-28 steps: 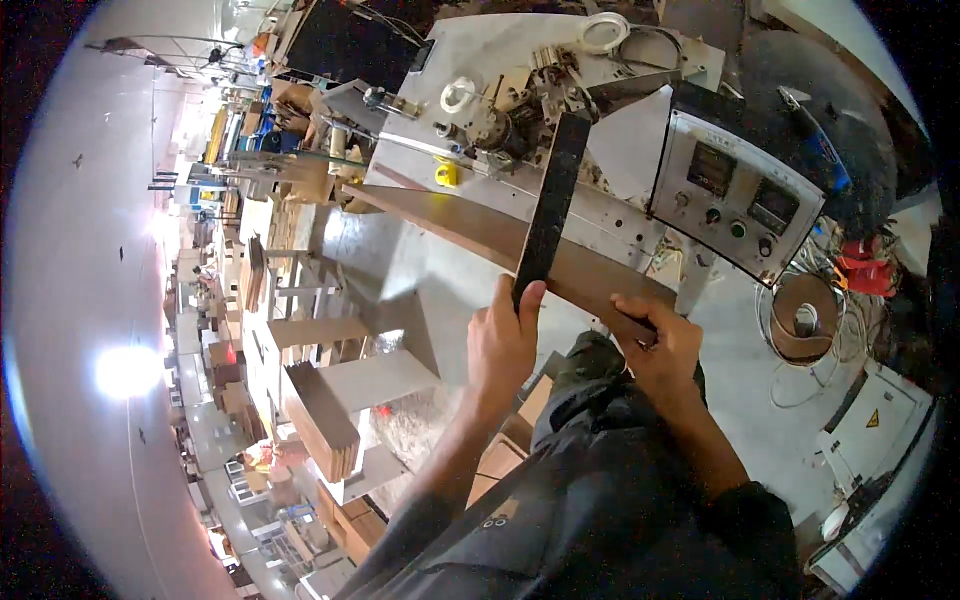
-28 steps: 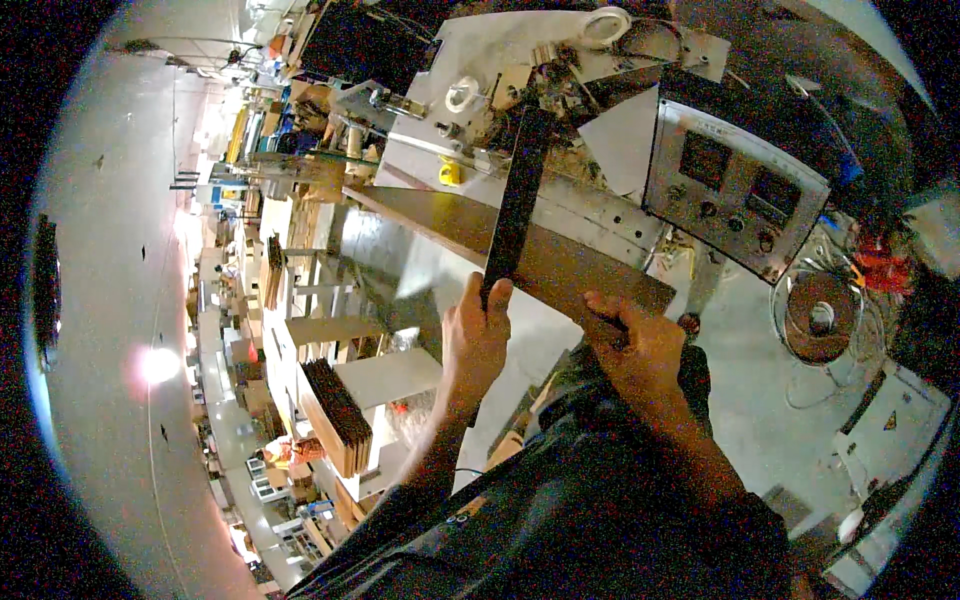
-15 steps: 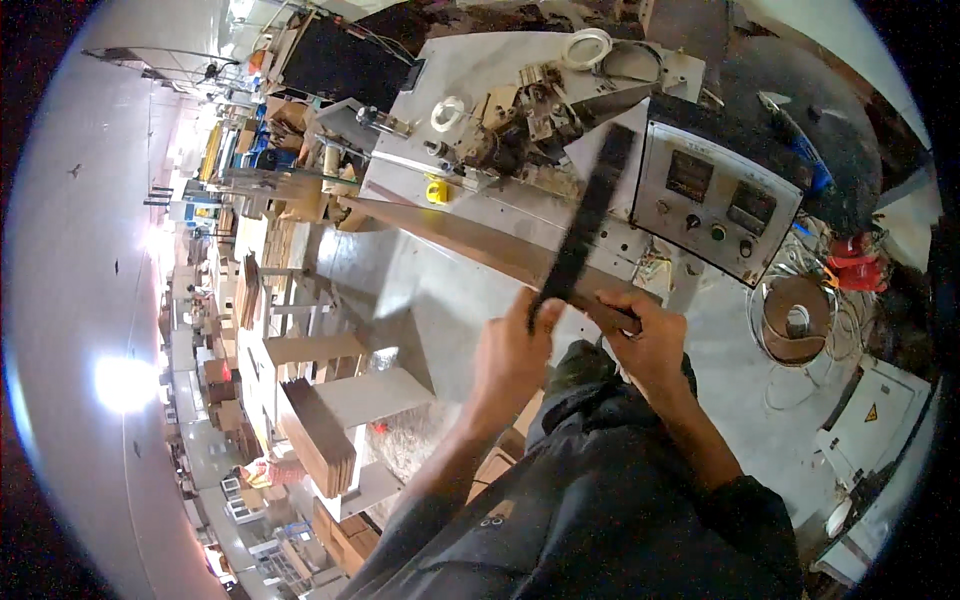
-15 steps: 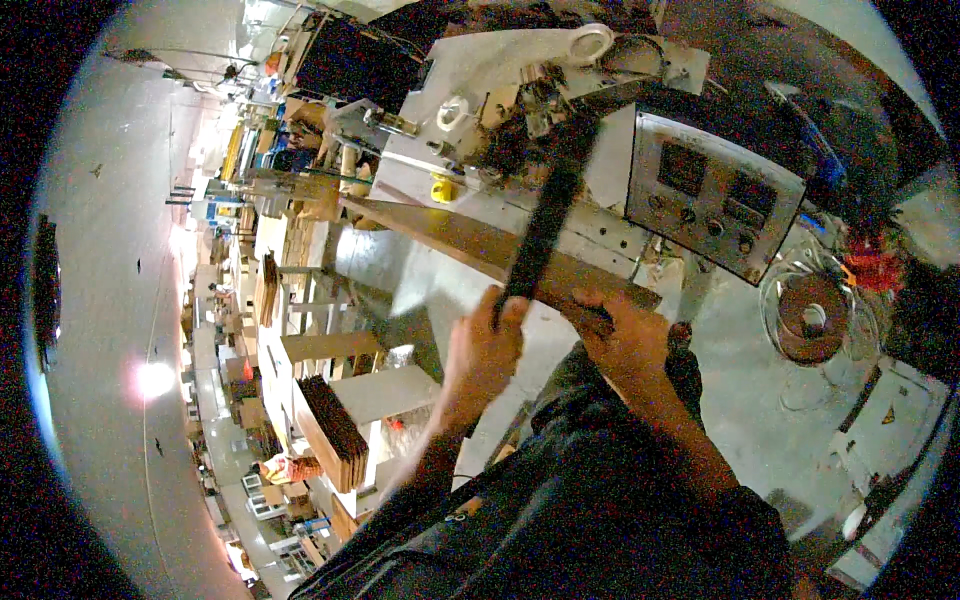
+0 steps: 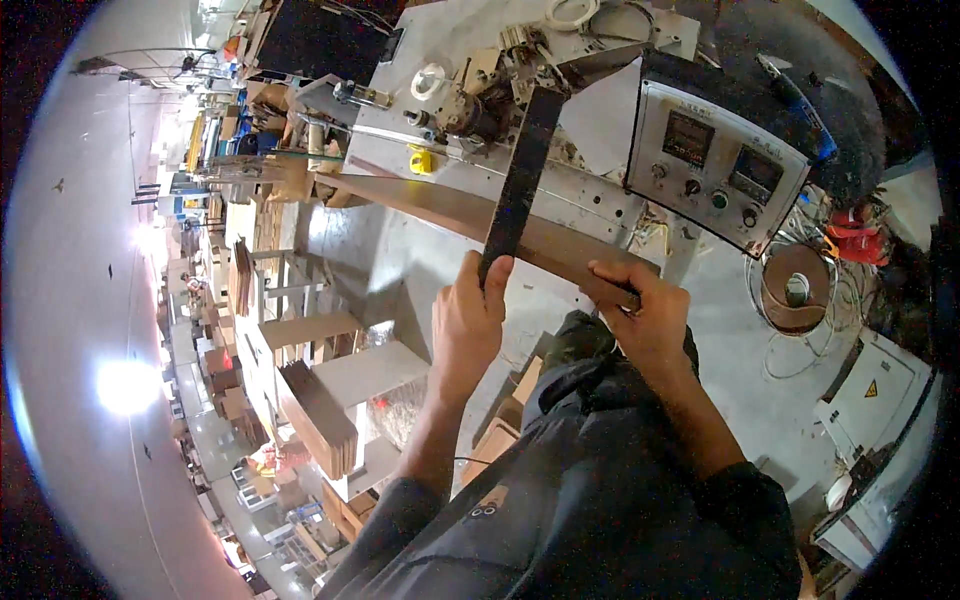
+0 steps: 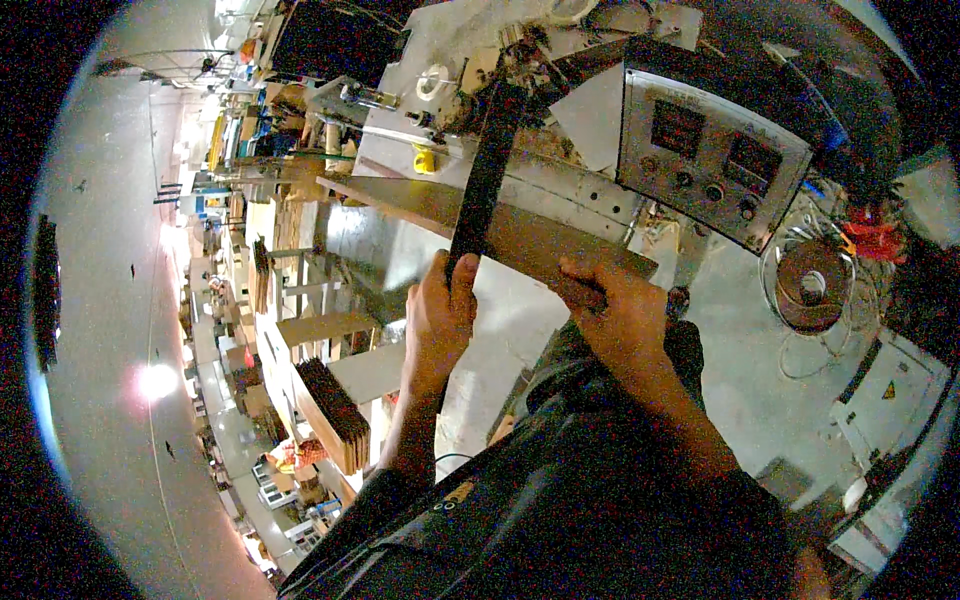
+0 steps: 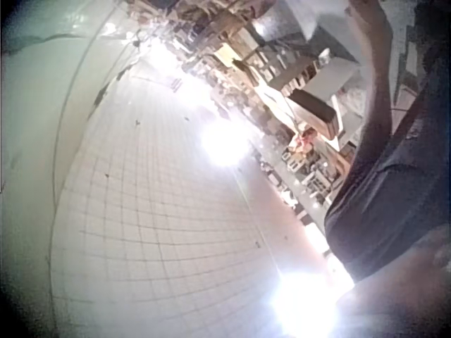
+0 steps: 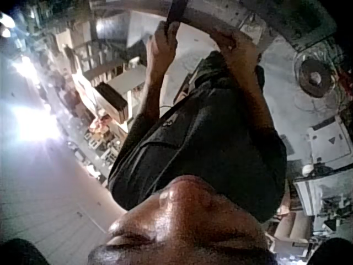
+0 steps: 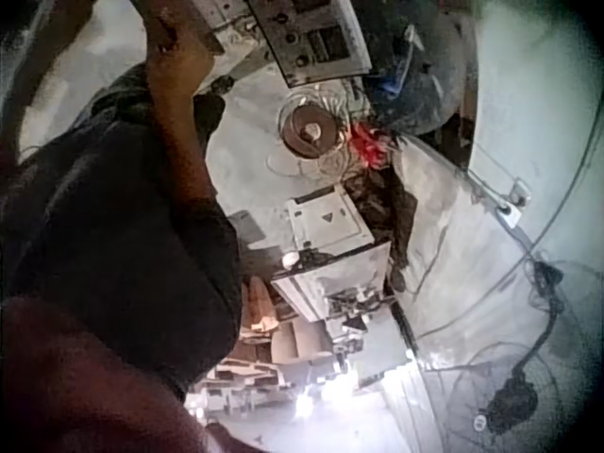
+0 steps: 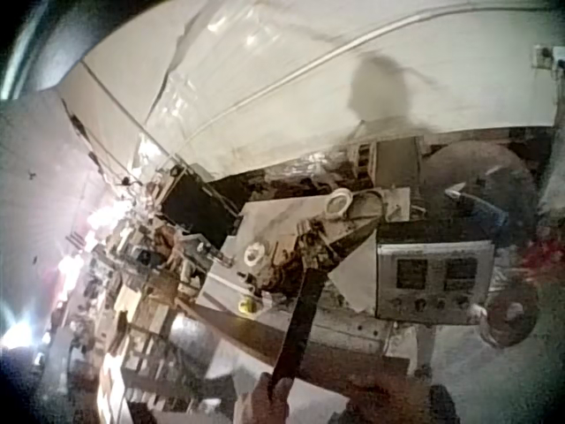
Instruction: The person finishes wooden panels by heating the edges with a heat gun, scraping the corners with a metal file, and trimming excess material using a utility knife.
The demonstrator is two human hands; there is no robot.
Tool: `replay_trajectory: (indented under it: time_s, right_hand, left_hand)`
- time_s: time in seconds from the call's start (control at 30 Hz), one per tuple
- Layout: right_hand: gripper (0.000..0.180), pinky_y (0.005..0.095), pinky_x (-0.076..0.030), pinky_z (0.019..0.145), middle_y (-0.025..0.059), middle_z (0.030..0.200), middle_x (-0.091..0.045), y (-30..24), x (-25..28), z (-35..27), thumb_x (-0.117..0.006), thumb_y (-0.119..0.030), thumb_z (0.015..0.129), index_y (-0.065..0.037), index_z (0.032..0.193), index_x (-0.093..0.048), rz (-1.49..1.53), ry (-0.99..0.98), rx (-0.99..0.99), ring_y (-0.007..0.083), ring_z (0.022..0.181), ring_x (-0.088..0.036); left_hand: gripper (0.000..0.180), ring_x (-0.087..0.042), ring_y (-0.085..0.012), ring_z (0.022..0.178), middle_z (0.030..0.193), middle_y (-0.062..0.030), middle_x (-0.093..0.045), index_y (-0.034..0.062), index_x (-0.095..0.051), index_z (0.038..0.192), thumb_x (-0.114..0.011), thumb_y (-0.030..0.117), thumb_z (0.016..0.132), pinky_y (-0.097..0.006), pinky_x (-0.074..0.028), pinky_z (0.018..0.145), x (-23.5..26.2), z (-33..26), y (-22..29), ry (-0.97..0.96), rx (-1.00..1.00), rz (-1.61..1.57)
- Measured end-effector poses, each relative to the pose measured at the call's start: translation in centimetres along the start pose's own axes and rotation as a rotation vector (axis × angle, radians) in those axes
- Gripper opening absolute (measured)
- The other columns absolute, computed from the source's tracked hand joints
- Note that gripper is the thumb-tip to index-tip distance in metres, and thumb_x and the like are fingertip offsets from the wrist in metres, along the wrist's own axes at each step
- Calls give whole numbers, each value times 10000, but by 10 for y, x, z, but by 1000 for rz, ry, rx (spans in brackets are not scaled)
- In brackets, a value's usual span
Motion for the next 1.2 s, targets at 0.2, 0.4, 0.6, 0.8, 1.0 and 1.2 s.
replay_trajectory:
  time_s: [0.2,0.4,0.6,0.8,1.0,1.2]
  right_hand:
    - [264,313,-625,829,140,1104,-833,6,-4,2,-871,-38,900,-14,1148,-786,13,-17,-58,197,984,-809]
    - [294,403,-639,828,104,1090,-832,13,-1,0,-891,-234,899,-126,1161,-811,78,63,-77,301,938,-811]
    - [248,317,-631,835,137,1100,-835,-1,-3,4,-870,-28,909,-1,1137,-775,2,12,-47,187,976,-803]
    - [302,387,-641,793,134,1028,-832,11,0,3,-912,-246,891,-112,1140,-807,52,81,-17,279,880,-818]
    - [234,314,-643,792,126,1061,-835,6,5,6,-870,-18,902,-10,1117,-779,128,82,-80,173,984,-808]
    - [252,312,-638,805,116,1056,-837,5,-2,9,-884,-69,907,-24,1140,-799,54,16,-111,170,959,-805]
  left_hand:
    - [477,-653,-548,680,678,-275,-650,33,-579,1016,-533,491,1143,-624,-451,588,-11,-16,21,32,-48,88]
    - [370,-665,-566,718,708,-289,-674,55,-592,1048,-575,415,1134,-661,-471,600,-26,-28,37,-33,-131,94]
    - [402,-659,-543,678,686,-270,-669,49,-640,1030,-553,424,1146,-637,-467,568,54,34,-29,312,-112,230]
    - [413,-732,-358,710,779,-226,-716,61,-687,1193,-551,448,1141,-531,-537,662,-17,-5,8,-91,46,36]
    - [374,-680,-559,778,775,-305,-689,85,-676,1208,-561,433,1134,-624,-507,628,-34,-21,26,-108,-129,0]
    - [446,-689,-504,662,677,-253,-678,40,-662,1069,-540,462,1147,-589,-496,552,37,33,-47,184,-54,159]
Point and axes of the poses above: each hand's wrist, its own z-axis towards the middle knuckle, its own x-axis out of the back of the hand, y = z × x, the point moved 9 cm from there along z, towards the middle knuckle
